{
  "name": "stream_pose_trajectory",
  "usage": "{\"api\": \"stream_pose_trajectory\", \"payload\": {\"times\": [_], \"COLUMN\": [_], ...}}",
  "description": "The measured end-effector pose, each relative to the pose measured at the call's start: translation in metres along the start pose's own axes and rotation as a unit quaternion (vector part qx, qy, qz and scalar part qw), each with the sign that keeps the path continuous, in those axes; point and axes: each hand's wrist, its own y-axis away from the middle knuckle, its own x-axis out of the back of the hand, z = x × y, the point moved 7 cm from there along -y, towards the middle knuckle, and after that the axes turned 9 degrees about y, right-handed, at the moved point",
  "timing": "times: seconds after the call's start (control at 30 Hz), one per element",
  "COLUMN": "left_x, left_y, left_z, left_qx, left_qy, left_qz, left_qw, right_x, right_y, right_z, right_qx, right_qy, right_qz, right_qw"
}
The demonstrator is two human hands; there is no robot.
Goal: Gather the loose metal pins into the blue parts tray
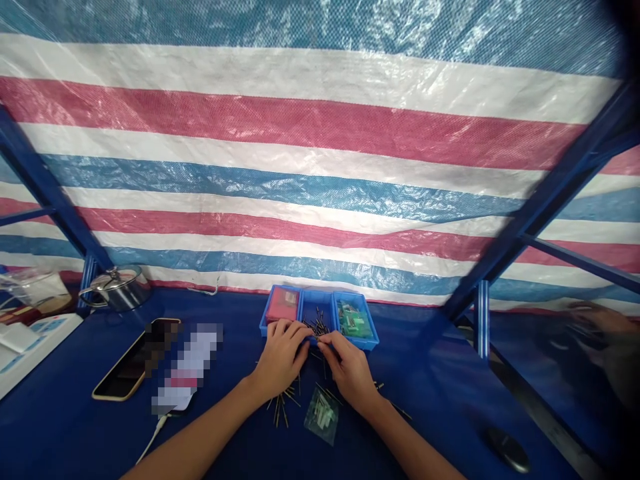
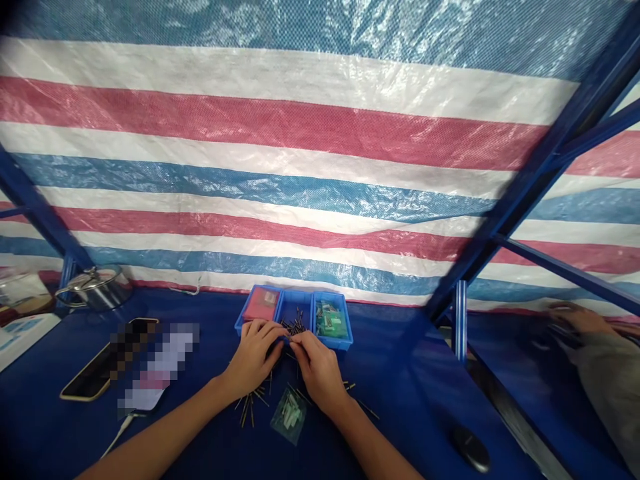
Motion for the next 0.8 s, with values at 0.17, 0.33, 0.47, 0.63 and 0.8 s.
{"api": "stream_pose_trajectory", "payload": {"times": [0.17,0.33,0.47,0.63,0.8], "left_x": [0.0,-0.002,-0.002,-0.001,-0.001], "left_y": [0.0,0.001,0.001,0.0,-0.001], "left_z": [0.0,-0.002,0.0,0.002,0.002], "left_qx": [-0.003,0.001,0.003,0.005,-0.001], "left_qy": [0.004,0.009,0.011,0.008,0.009], "left_qz": [-0.001,-0.006,-0.004,0.0,0.001], "left_qw": [1.0,1.0,1.0,1.0,1.0], "right_x": [-0.002,-0.007,-0.006,-0.005,-0.006], "right_y": [0.001,0.003,0.001,-0.002,-0.003], "right_z": [0.007,0.01,0.005,0.005,0.005], "right_qx": [-0.039,-0.053,-0.02,-0.007,-0.002], "right_qy": [-0.024,-0.06,-0.068,-0.046,-0.05], "right_qz": [-0.017,-0.025,-0.011,0.007,0.008], "right_qw": [0.999,0.996,0.997,0.999,0.999]}}
